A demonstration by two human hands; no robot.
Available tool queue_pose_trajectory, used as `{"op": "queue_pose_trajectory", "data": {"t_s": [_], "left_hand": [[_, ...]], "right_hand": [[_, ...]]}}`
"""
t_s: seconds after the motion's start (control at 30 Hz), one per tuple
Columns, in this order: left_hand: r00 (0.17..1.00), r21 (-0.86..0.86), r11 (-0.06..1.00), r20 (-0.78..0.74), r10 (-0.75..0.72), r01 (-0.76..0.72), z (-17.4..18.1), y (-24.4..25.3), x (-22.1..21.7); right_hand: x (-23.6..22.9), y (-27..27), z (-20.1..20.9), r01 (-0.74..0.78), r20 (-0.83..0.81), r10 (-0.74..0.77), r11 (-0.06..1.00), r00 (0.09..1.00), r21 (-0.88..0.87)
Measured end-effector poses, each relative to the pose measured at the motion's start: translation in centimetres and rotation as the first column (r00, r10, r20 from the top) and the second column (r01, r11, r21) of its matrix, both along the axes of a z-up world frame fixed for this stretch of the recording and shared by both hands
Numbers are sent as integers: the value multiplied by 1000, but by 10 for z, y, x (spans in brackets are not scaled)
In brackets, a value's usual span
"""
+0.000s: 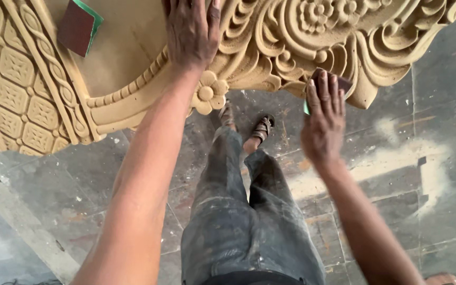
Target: The person sands the intricate floral and geometric carvings of a wooden headboard using pieces of sandpaper and their fingers to reach the details.
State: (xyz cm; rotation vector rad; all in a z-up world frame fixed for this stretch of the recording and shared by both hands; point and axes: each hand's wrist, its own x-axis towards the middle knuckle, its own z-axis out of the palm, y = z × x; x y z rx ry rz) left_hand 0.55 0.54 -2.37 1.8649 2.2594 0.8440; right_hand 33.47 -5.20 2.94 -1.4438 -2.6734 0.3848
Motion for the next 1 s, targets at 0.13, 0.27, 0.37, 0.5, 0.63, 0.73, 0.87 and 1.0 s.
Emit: {"op": "queue_pose_trajectory", "data": {"t_s": [0.13,0.27,0.37,0.5,0.63,0.73,0.87,1.0], "left_hand": [[1000,-39,999,0,13,-13,-7,1,0],[991,-113,993,-130,13,-28,-40,-8,-3],[956,235,972,-286,59,10,-51,-2,-4],[998,-76,997,-68,-1,-4,-36,-2,-9],[978,5,1000,-207,27,-27,-20,0,-2],[995,-294,956,87,41,-14,-11,4,-2],[987,-15,1000,-162,10,-13,-1,-1,-2],[998,-85,996,-53,29,-34,-1,1,2]], "right_hand": [[-70,-25,-20,243,-228,-226,969,947,48],[-19,-13,-6,62,-199,-63,998,978,-9],[30,17,0,-52,95,61,995,994,-87],[46,24,-7,43,-198,-38,999,979,20],[-22,30,-23,-39,-510,-19,994,860,-102],[-81,37,-18,-264,-273,243,963,931,-44],[-41,56,10,-323,-68,317,934,946,-152],[56,79,31,-204,34,207,976,978,-82]]}}
